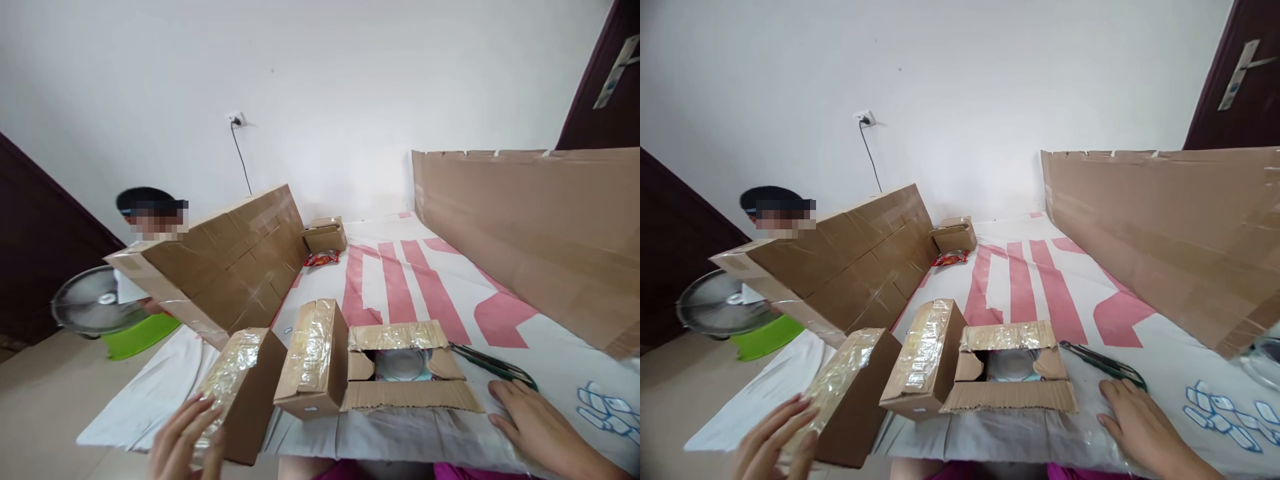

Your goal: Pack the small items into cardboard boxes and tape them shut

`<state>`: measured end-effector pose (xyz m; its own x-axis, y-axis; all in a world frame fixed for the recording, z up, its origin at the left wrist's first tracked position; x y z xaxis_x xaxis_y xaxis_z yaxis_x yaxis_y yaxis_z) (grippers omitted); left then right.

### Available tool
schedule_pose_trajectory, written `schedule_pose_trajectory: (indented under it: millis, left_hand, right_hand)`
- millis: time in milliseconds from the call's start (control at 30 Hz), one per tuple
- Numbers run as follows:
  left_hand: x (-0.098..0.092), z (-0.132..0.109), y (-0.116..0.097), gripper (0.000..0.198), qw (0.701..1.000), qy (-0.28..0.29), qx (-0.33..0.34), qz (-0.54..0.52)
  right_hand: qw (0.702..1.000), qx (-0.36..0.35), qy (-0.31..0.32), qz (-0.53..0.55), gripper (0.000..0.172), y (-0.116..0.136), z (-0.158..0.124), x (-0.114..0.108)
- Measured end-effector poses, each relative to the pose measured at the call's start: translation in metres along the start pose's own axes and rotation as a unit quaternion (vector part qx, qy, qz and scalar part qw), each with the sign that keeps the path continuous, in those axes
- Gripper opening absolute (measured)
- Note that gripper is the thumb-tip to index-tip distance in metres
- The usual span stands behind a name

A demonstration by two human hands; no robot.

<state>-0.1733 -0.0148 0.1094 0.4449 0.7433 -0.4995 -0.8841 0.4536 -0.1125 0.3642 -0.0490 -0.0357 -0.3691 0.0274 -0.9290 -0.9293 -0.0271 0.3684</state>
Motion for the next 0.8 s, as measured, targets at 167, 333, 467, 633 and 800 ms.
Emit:
schedule_pose_trajectory:
  millis: [167,333,467,633,800]
  left_hand:
    - [0.059,0.019,-0.111,0.038,0.966,0.136,0.101,-0.195]
    - [0.096,0.027,-0.16,0.032,0.913,0.301,0.094,-0.258]
    - [0.116,0.023,-0.175,0.029,0.914,0.33,0.167,-0.166]
    - [0.136,0.013,-0.18,0.037,0.918,0.345,0.189,-0.05]
    - [0.134,0.016,-0.183,0.019,0.907,0.391,0.152,-0.032]
  right_hand:
    - [1.0,-0.008,0.016,0.01,0.022,0.001,0.003,-0.007]
    - [0.995,-0.024,-0.052,0.086,0.035,0.01,0.012,-0.055]
    - [0.978,-0.109,-0.051,0.173,0.032,0.059,0.019,-0.098]
    - [0.942,-0.254,0.042,0.217,0.036,0.14,0.038,-0.11]
    - [0.95,-0.26,0.163,0.059,0.046,0.171,0.066,-0.083]
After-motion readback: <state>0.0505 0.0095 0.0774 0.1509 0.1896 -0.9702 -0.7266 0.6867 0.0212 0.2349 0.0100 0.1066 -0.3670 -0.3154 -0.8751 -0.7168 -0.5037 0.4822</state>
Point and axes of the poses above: each hand's wrist, its own z-axis towards the middle knuckle, its own x-axis out of the palm, y = z × x, the point moved 3 cm from there along z, towards the middle knuckle, and after that the axes turned 4 degrees about z, right-handed, at the moved point
